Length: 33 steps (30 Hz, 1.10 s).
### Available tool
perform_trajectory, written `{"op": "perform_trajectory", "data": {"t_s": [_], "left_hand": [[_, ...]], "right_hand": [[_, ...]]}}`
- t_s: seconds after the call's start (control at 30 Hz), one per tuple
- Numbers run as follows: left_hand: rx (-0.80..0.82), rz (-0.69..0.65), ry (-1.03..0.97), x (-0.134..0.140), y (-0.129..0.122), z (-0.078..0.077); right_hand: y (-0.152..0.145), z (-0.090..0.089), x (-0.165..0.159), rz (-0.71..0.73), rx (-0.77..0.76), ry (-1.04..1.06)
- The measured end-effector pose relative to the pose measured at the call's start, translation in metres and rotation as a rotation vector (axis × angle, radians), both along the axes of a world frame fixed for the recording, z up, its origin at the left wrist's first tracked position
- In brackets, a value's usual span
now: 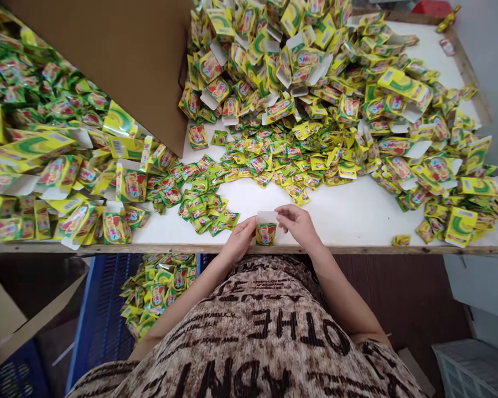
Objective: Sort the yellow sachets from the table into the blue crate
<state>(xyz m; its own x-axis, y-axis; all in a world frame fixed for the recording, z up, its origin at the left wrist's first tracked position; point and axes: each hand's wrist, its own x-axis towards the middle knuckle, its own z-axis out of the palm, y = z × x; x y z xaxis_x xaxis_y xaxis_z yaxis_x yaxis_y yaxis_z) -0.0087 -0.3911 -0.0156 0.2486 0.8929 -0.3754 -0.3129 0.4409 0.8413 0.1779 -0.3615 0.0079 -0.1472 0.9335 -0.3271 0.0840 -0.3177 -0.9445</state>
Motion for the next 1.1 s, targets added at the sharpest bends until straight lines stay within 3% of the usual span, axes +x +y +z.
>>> {"op": "perform_trajectory", "data": {"t_s": [0.07,0.13,0.23,0.3,0.37,0.5,0.73,0.97,1.1], "left_hand": [[-0.103,-0.029,-0.095,-0.003,0.001,0.005],[-0.185,-0.060,-0.125,-0.005,0.005,0.009],[-0.200,0.043,-0.068,-0.004,0.010,0.010],[-0.120,0.147,0.013,-0.002,0.012,0.007],[-0.029,0.202,0.108,0.000,0.013,0.004],[0.090,0.176,0.228,0.003,0.014,-0.002],[0.134,0.160,0.214,0.004,0.023,-0.005],[0.545,0.075,0.427,-0.009,0.014,-0.012],[0.567,0.074,0.425,-0.008,0.007,-0.015]], "right_hand": [[-0.004,-0.002,-0.004,0.048,-0.205,0.152],[-0.005,-0.002,-0.009,0.110,-0.281,0.205],[-0.002,-0.002,-0.015,0.091,-0.121,0.096],[0.001,-0.004,-0.016,0.060,0.012,0.032],[0.004,-0.007,-0.015,0.056,0.052,0.024],[0.005,-0.011,-0.015,0.032,-0.012,0.056],[0.008,-0.012,-0.019,-0.047,-0.053,0.080],[0.002,-0.017,-0.007,0.032,0.114,0.059],[-0.014,-0.022,-0.010,0.021,0.361,-0.061]]}}
